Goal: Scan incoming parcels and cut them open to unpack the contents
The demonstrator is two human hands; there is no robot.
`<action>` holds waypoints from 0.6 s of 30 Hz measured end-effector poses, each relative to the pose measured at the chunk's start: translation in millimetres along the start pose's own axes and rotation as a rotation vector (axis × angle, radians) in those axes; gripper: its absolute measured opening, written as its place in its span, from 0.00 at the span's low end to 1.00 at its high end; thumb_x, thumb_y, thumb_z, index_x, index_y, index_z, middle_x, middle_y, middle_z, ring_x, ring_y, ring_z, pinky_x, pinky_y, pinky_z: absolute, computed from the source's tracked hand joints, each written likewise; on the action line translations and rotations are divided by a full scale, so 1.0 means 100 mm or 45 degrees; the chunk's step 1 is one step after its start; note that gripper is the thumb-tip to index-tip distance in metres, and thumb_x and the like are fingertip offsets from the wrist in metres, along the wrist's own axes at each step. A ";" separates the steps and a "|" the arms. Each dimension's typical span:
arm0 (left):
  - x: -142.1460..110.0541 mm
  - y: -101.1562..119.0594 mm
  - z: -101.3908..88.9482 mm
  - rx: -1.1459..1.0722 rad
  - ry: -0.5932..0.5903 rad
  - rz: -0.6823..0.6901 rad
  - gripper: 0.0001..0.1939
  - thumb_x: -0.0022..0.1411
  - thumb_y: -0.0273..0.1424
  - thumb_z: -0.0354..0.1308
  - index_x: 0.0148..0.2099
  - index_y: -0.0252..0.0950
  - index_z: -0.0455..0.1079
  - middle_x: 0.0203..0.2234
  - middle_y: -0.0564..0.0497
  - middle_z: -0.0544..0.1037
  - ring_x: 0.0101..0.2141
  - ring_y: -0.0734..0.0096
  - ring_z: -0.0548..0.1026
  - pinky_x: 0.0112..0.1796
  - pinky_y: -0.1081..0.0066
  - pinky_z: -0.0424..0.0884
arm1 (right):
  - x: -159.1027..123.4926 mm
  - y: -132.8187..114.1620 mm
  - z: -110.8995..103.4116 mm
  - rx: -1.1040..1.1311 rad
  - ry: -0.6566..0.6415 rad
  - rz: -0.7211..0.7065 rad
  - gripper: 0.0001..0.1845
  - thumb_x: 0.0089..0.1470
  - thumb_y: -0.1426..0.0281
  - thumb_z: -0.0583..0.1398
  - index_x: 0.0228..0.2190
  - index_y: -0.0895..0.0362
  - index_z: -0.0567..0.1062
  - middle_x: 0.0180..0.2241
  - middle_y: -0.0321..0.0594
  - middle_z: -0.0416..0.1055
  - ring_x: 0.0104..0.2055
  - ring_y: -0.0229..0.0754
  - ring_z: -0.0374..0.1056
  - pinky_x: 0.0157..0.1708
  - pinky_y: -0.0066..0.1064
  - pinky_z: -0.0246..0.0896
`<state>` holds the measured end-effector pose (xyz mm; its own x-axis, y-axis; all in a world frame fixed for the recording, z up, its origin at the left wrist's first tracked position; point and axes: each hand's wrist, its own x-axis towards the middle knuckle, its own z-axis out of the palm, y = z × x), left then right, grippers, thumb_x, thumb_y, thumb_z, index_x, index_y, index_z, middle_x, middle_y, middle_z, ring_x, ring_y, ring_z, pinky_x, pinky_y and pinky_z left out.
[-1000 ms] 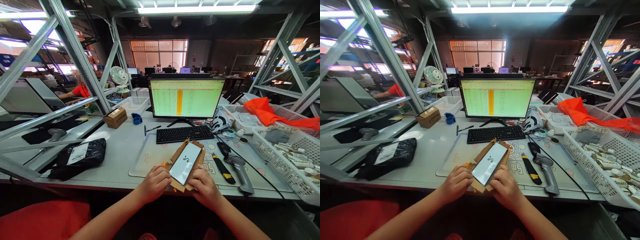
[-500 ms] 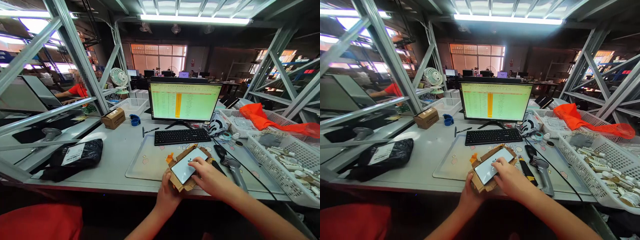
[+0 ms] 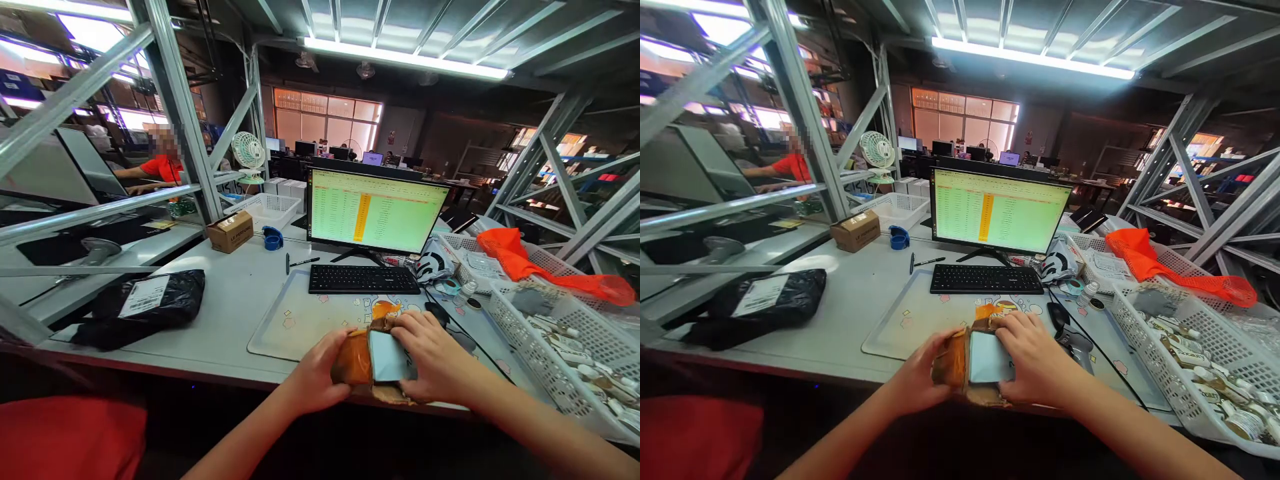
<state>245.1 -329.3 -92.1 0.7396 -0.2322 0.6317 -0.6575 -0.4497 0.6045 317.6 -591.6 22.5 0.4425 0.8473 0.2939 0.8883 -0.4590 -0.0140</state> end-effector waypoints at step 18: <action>-0.74 0.13 -0.03 -1.040 0.402 -0.678 0.69 0.49 0.51 0.71 0.73 0.53 0.20 0.68 0.39 0.60 0.62 0.40 0.66 0.58 0.45 0.66 | -0.17 -0.21 0.84 0.908 0.127 0.291 0.40 0.39 0.65 0.70 0.56 0.47 0.69 0.58 0.51 0.67 0.61 0.67 0.63 0.60 0.58 0.61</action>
<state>181.1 -315.3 -129.6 0.9703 0.1168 0.2119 -0.2390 0.3242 0.9153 302.1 -574.1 -62.3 0.6420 0.7081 0.2939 0.6551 -0.3075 -0.6901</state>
